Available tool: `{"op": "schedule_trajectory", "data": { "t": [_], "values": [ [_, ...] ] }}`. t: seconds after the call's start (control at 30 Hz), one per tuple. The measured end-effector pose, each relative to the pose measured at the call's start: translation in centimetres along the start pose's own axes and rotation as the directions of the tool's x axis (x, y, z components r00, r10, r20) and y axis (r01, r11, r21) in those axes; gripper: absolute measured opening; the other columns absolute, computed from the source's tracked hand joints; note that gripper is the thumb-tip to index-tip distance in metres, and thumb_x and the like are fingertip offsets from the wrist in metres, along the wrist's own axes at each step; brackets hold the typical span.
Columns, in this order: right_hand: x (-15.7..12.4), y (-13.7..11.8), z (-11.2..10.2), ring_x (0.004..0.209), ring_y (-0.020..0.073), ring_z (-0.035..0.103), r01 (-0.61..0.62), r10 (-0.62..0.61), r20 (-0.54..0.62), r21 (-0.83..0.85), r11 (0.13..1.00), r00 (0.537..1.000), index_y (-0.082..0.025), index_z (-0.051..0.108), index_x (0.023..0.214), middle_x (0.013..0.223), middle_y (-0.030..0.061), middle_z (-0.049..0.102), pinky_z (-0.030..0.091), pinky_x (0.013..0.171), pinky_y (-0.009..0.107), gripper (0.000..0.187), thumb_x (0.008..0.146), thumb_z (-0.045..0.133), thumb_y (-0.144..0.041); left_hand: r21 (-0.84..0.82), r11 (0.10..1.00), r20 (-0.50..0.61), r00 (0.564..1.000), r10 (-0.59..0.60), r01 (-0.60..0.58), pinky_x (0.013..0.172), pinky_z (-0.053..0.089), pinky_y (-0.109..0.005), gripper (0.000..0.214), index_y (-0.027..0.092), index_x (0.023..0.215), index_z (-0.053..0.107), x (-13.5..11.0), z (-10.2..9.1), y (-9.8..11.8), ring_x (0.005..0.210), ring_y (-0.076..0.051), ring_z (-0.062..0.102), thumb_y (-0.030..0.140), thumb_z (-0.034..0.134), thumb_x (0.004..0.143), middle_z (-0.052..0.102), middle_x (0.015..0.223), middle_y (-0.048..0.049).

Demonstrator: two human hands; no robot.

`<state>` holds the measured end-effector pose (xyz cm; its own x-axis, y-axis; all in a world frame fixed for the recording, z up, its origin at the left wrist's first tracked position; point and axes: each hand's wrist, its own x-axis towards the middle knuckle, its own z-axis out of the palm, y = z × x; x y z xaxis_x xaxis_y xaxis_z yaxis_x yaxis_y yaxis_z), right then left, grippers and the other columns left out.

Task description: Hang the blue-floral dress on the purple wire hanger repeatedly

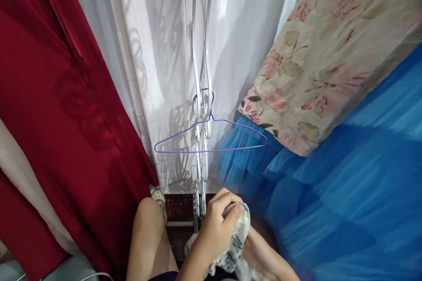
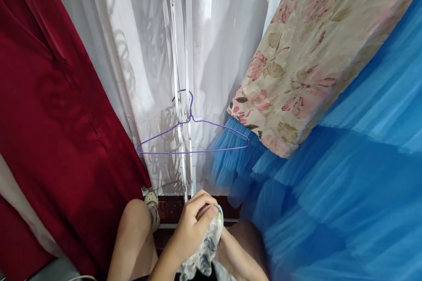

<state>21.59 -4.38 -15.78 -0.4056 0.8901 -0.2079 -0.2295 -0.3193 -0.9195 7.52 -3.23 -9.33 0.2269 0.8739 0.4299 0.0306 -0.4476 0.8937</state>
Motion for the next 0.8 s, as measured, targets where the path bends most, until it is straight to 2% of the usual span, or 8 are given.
{"op": "schedule_trajectory", "data": {
  "t": [0.1,0.17,0.27,0.37,0.47,0.6,0.7,0.8],
  "values": [
    [0.8,-0.9,1.2,0.088,0.0287,0.07,-0.061,0.056,0.078,0.056,0.997,0.995,-0.018,0.071,0.103,0.083,0.0112,0.074,0.052,0.081,0.041,0.069,0.089,0.034,-0.074,-0.036,0.99,-0.055,0.989,-0.135,0.133,0.083,0.041,-0.027,0.024,0.02,0.091,0.063,-0.8,-2.6,-0.8,0.088,-0.018,0.055,0.039,0.049,0.097,0.06,0.09,-0.0036],
    [1.4,-2.2,1.7,0.083,0.0291,0.07,-0.034,0.027,0.119,0.059,0.998,0.993,-0.016,0.072,0.096,0.078,0.0128,0.073,0.052,0.076,0.04,0.073,0.088,0.033,-0.077,-0.105,0.966,-0.004,0.972,-0.237,0.235,0.089,0.042,-0.029,0.03,0.022,0.102,0.065,-2.1,-4.5,-1.3,0.095,-0.02,0.057,0.045,0.048,0.096,0.064,0.098,-0.0045],
    [1.9,-4.3,2.8,0.073,0.0262,0.066,-0.002,-0.019,0.258,0.08,0.997,0.966,-0.016,0.072,0.083,0.073,0.0107,0.069,0.049,0.071,0.035,0.055,0.078,0.059,-0.069,-0.177,0.912,0.194,0.922,-0.336,0.37,0.101,0.04,-0.034,0.044,0.022,0.118,0.066,-4.7,-6.7,-2.3,0.112,-0.025,0.057,0.054,0.046,0.094,0.066,0.114,-0.0073],
    [1.4,-6.4,4.2,0.058,0.0151,0.053,0.006,0.005,0.382,-0.029,1.0,0.924,-0.015,0.069,0.074,0.064,0.0023,0.06,0.041,0.061,0.026,0.026,0.067,0.078,-0.039,-0.033,0.907,0.28,0.875,-0.395,0.42,0.103,0.04,-0.038,0.043,0.025,0.12,0.068,-7.2,-8.2,-3.7,0.117,-0.028,0.057,0.053,0.055,0.09,0.069,0.116,-0.0063],
    [0.2,-8.6,4.9,0.056,0.0094,0.038,0.091,0.024,0.398,-0.268,0.959,0.917,-0.015,0.062,0.069,0.062,-0.0027,0.049,0.031,0.054,0.022,0.012,0.07,0.073,-0.021,0.259,0.898,0.181,0.896,-0.406,0.355,0.097,0.043,-0.039,0.029,0.027,0.102,0.075,-8.2,-10.5,-5.4,0.103,-0.029,0.061,0.047,0.067,0.082,0.071,0.106,-0.0056],
    [-1.7,-11.1,3.0,0.058,0.0119,0.041,0.174,-0.062,0.252,-0.451,0.875,0.966,-0.016,0.062,0.068,0.064,-0.0009,0.053,0.036,0.054,0.024,0.01,0.07,0.071,-0.02,0.577,0.79,0.13,0.932,-0.339,0.207,0.093,0.042,-0.036,0.019,0.022,0.073,0.072,-7.5,-15.2,-6.6,0.1,-0.027,0.057,0.039,0.078,0.07,0.067,0.095,-0.0052],
    [-2.7,-12.5,0.7,0.057,0.0155,0.048,0.169,-0.125,0.12,-0.512,0.842,0.985,-0.017,0.066,0.07,0.065,0.0019,0.059,0.041,0.053,0.027,0.013,0.065,0.078,-0.022,0.653,0.743,0.101,0.955,-0.279,0.148,0.093,0.041,-0.034,0.012,0.022,0.079,0.071,-6.1,-18.0,-5.7,0.103,-0.025,0.055,0.032,0.073,0.073,0.065,0.098,-0.005],
    [-2.8,-12.9,-1.3,0.064,0.0198,0.056,0.189,-0.171,0.084,-0.517,0.835,0.982,-0.017,0.068,0.078,0.074,0.0047,0.065,0.046,0.058,0.03,0.015,0.068,0.078,-0.023,0.728,0.681,0.078,0.98,-0.185,0.071,0.094,0.04,-0.037,0.015,0.024,0.091,0.07,-3.9,-19.5,-3.5,0.105,-0.026,0.054,0.03,0.07,0.077,0.064,0.105,-0.0047]
  ]
}}
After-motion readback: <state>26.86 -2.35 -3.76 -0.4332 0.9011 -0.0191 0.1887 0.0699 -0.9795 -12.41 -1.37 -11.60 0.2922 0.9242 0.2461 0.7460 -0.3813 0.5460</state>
